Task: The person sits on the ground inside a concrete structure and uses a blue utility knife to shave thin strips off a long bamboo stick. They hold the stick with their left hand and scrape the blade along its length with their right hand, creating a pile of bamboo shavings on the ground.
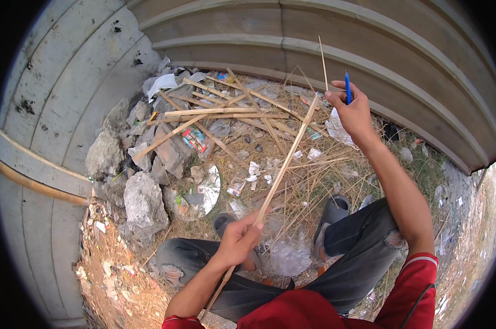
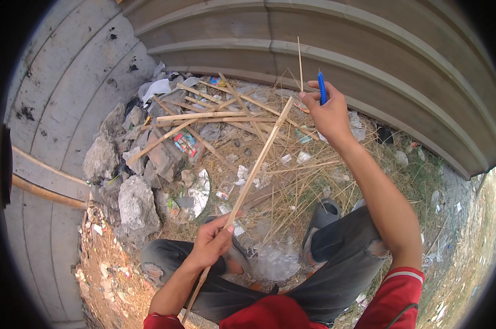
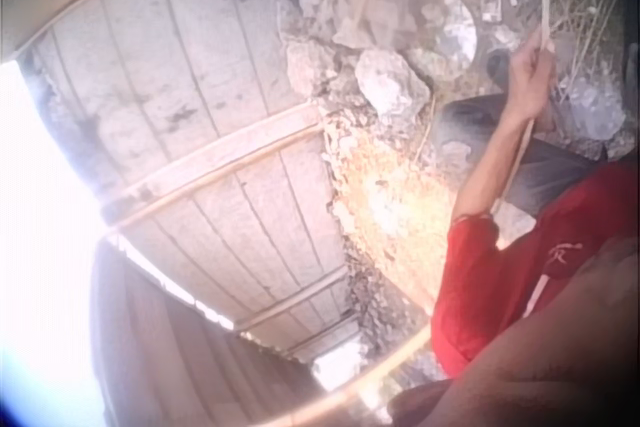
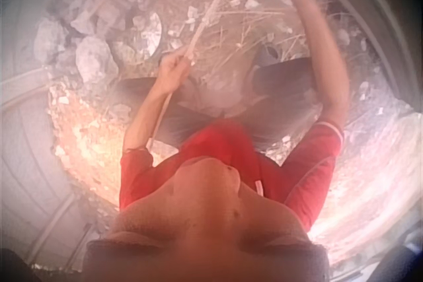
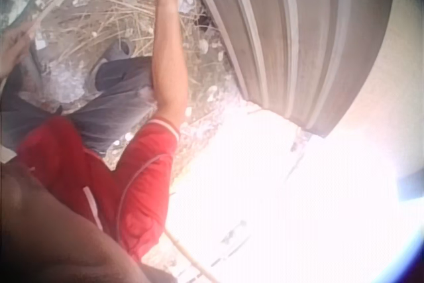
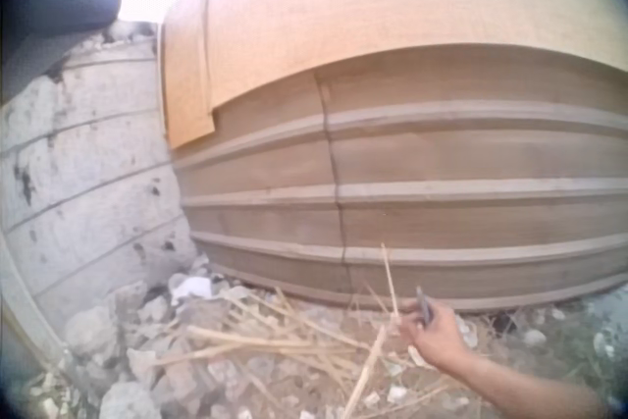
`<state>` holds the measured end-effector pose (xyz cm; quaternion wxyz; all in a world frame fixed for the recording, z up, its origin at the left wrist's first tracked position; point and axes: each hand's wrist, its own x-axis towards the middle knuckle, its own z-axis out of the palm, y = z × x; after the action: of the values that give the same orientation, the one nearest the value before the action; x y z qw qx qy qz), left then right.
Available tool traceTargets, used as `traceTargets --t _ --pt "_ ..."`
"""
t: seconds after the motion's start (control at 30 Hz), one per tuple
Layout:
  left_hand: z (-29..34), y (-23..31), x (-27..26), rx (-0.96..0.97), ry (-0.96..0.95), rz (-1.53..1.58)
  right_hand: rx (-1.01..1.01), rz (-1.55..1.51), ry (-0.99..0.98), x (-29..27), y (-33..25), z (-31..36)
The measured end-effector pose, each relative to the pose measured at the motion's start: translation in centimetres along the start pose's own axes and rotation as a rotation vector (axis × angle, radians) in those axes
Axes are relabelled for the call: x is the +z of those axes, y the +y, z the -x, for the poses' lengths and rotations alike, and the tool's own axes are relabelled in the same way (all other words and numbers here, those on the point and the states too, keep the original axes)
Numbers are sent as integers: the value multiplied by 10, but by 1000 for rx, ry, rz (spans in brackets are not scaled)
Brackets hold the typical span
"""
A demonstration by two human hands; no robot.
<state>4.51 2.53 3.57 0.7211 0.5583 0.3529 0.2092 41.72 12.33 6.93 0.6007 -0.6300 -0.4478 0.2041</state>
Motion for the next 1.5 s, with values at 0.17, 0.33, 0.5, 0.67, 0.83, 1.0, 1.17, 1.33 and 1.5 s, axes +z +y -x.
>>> traceTargets --t 0.17,0.33,0.5,0.67,0.83,1.0,1.17,1.33,1.5 --pt "-1 2 -2 11 9 44 269 -81 -243 14 -29 32" --pt "-3 6 1 29 5 57 282 -151 -401 30 -27 44" --pt "-3 6 -1 32 2 62 399 -255 -425 33 -28 47" --pt "-4 7 -3 -17 4 137 400 -169 -617 52 -26 80" --pt "-6 9 -6 -29 19 188 307 -150 -797 79 -21 124" --pt "-6 12 -5 26 42 111 368 -197 -818 80 -33 124" --pt "-3 12 -3 32 19 44 438 -181 -637 62 -49 96" --pt "-1 10 -4 54 -47 42 412 -263 -480 44 -58 75" --pt "2 17 -1 23 -126 25 336 -331 -264 24 -44 46"
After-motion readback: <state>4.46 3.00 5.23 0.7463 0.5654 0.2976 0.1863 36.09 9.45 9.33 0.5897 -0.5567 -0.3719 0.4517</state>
